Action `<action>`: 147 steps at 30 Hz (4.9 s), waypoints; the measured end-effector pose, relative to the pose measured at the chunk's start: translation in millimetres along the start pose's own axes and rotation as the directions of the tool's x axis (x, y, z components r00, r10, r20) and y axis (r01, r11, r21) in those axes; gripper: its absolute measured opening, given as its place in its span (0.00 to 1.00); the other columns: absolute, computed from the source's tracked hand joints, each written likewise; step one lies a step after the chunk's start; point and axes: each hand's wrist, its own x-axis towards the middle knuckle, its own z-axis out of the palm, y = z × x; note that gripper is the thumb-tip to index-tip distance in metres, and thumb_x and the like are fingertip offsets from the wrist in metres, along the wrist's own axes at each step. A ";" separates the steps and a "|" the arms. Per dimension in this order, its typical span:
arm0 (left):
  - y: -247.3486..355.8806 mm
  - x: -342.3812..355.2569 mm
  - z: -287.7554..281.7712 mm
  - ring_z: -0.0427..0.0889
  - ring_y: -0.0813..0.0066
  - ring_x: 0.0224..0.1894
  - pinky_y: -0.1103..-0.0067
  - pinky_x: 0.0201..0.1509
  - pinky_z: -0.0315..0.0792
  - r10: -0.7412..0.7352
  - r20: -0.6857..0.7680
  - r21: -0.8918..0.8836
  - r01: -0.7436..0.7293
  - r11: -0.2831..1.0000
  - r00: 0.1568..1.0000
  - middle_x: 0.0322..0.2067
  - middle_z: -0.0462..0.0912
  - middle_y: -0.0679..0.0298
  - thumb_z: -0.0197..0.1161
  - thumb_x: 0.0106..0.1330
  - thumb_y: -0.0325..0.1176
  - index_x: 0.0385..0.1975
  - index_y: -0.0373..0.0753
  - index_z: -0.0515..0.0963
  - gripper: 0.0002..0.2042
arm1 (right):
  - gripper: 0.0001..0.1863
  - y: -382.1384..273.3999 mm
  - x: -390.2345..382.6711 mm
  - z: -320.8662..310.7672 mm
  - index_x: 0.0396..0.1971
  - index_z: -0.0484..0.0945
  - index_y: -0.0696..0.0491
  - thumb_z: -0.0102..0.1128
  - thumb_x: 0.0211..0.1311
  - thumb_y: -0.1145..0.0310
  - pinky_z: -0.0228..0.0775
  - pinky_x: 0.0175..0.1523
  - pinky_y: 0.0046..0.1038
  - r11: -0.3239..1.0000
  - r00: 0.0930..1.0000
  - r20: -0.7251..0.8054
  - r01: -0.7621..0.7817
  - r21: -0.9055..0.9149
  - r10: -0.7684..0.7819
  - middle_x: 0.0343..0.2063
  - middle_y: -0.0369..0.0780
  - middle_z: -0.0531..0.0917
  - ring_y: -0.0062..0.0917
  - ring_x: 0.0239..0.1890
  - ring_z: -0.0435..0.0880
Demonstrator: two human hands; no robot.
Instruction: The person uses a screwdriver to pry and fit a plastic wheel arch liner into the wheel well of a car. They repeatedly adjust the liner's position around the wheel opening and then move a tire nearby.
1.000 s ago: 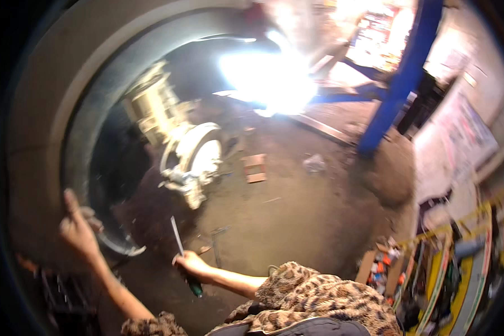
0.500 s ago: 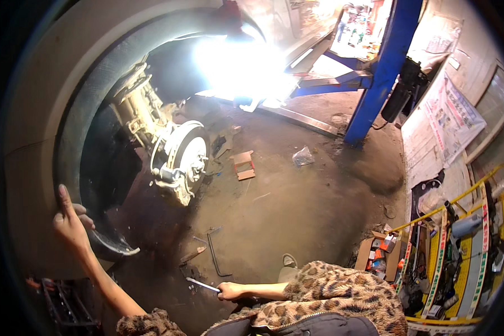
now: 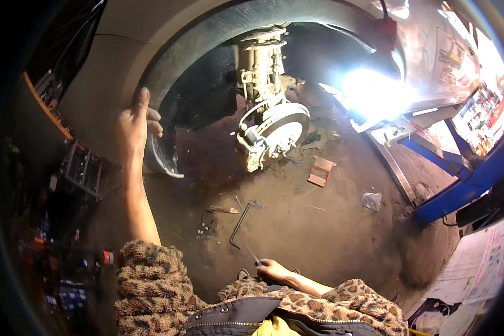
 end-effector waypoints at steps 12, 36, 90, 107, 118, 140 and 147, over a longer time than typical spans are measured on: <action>-8.1 1.6 -3.2 0.82 0.68 0.17 0.77 0.24 0.79 -0.079 0.041 0.065 0.076 0.995 0.996 0.16 0.81 0.57 0.56 0.64 0.65 0.23 0.32 0.78 0.33 | 0.18 9.7 3.7 -7.1 0.57 0.67 0.52 0.48 0.68 0.68 0.64 0.16 0.27 0.910 0.945 -0.268 -0.064 0.410 0.187 0.24 0.40 0.75 0.25 0.14 0.71; -21.5 -2.6 18.1 0.76 0.78 0.10 0.81 0.17 0.68 -0.031 0.158 -0.429 0.097 0.898 0.987 0.07 0.76 0.62 0.60 0.69 0.51 0.16 0.32 0.80 0.27 | 0.20 -261.7 -97.1 147.5 0.51 0.74 0.67 0.58 0.60 0.75 0.76 0.41 0.26 0.364 0.087 -0.395 0.602 -0.711 -0.915 0.33 0.46 0.82 0.27 0.34 0.84; -66.4 -10.0 112.1 0.68 0.75 0.59 0.70 0.67 0.59 0.039 0.346 -0.938 0.345 0.019 0.938 0.56 0.71 0.66 0.73 0.57 0.53 0.58 0.38 0.70 0.35 | 0.16 -504.7 -71.5 153.4 0.36 0.72 0.57 0.73 0.52 0.76 0.67 0.40 0.21 0.220 -0.344 -0.315 0.288 -0.932 -0.885 0.28 0.33 0.78 0.19 0.31 0.75; -5.7 -1.5 104.0 0.84 0.68 0.41 0.75 0.43 0.75 0.195 0.350 -0.936 0.336 0.101 0.916 0.44 0.85 0.53 0.53 0.71 0.55 0.52 0.31 0.74 0.28 | 0.08 -515.5 -85.6 131.6 0.31 0.81 0.60 0.70 0.51 0.76 0.73 0.28 0.22 -0.057 -0.333 -0.059 0.330 -0.942 -0.941 0.24 0.39 0.85 0.22 0.23 0.83; 83.9 50.0 56.3 0.82 0.60 0.42 0.70 0.48 0.74 0.779 -0.435 0.245 -0.773 0.585 0.452 0.42 0.82 0.51 0.53 0.73 0.42 0.48 0.28 0.75 0.19 | 0.17 -506.7 -62.1 100.2 0.27 0.70 0.54 0.71 0.52 0.63 0.71 0.28 0.39 -0.284 -0.515 -0.246 0.743 -0.607 -0.821 0.21 0.47 0.79 0.46 0.25 0.80; 106.5 68.0 123.1 0.79 0.57 0.52 0.68 0.57 0.72 0.868 -0.295 0.676 -0.555 0.485 0.399 0.52 0.79 0.49 0.41 0.68 0.39 0.53 0.29 0.76 0.24 | 0.12 -354.7 -8.3 -8.1 0.46 0.75 0.53 0.52 0.69 0.63 0.76 0.38 0.39 0.100 0.084 -0.151 0.990 -0.101 -0.985 0.28 0.45 0.81 0.40 0.31 0.83; 106.7 53.6 131.7 0.74 0.52 0.58 0.67 0.64 0.65 0.819 -0.299 0.639 -0.535 0.553 0.490 0.56 0.74 0.42 0.40 0.70 0.39 0.56 0.23 0.71 0.25 | 0.12 -374.2 -13.9 -18.9 0.43 0.77 0.52 0.50 0.68 0.62 0.76 0.37 0.40 0.080 0.069 -0.093 0.989 -0.123 -0.993 0.23 0.45 0.81 0.41 0.30 0.83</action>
